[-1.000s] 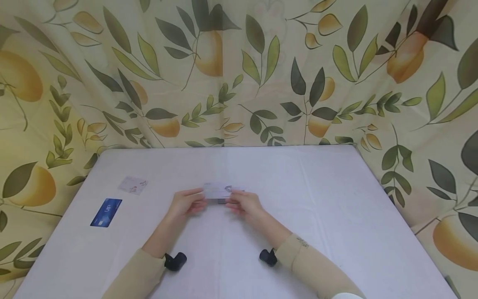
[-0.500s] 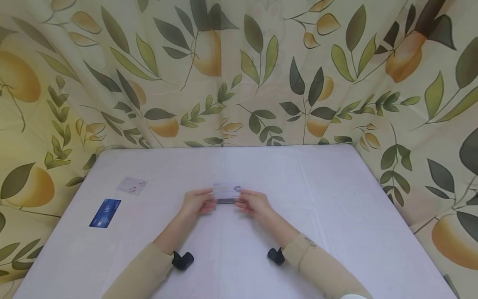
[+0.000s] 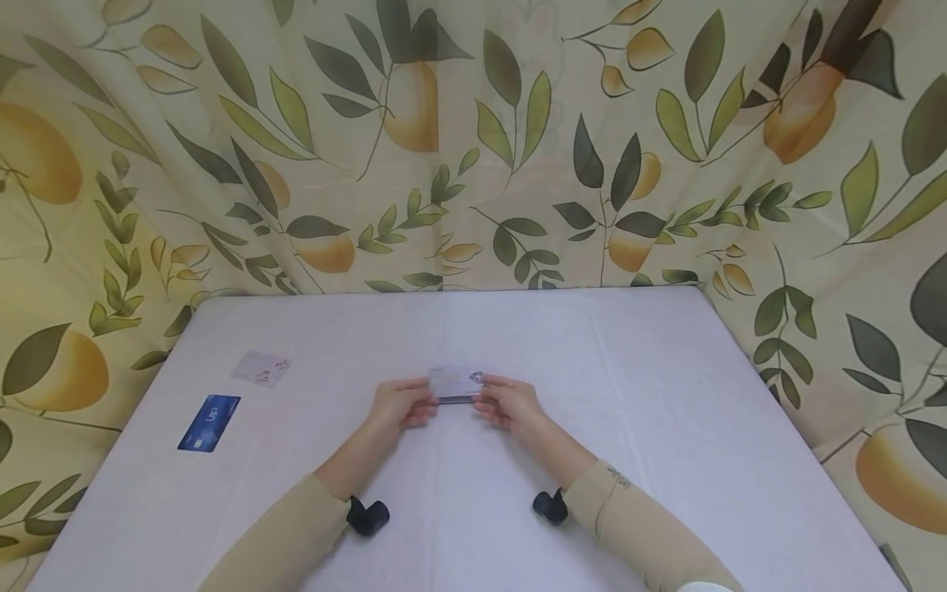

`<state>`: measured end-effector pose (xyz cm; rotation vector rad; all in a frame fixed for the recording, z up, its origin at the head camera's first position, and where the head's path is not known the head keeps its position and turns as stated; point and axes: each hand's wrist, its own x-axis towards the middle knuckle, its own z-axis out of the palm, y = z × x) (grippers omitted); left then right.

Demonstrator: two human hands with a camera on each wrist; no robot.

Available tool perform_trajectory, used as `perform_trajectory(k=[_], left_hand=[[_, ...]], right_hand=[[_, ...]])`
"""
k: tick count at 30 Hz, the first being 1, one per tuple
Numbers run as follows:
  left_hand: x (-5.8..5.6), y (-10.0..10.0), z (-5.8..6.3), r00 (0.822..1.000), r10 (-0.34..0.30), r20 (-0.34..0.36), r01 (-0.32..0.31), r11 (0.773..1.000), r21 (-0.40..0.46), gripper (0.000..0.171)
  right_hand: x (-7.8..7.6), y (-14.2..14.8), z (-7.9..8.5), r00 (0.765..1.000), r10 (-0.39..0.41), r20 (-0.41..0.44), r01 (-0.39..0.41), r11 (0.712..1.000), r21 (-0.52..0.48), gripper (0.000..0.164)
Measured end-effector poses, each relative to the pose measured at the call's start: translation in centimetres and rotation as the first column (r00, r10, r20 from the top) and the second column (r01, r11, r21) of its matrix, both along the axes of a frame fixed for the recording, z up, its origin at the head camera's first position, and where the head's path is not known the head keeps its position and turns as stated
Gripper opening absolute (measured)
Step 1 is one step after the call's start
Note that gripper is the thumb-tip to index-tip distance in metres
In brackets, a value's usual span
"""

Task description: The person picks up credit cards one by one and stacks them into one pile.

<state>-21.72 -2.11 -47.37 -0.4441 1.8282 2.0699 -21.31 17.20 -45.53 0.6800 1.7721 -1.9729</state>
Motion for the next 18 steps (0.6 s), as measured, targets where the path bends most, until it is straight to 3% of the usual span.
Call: perform_trajectory(k=[18], left_hand=[[0.12, 0.6, 0.15, 1.0, -0.018, -0.019, 0.017, 0.999, -0.051, 0.034]], right_hand=[[-0.18, 0.24, -0.3, 1.0, -0.002, 0.024, 0.001, 0.999, 0.054, 0.041]])
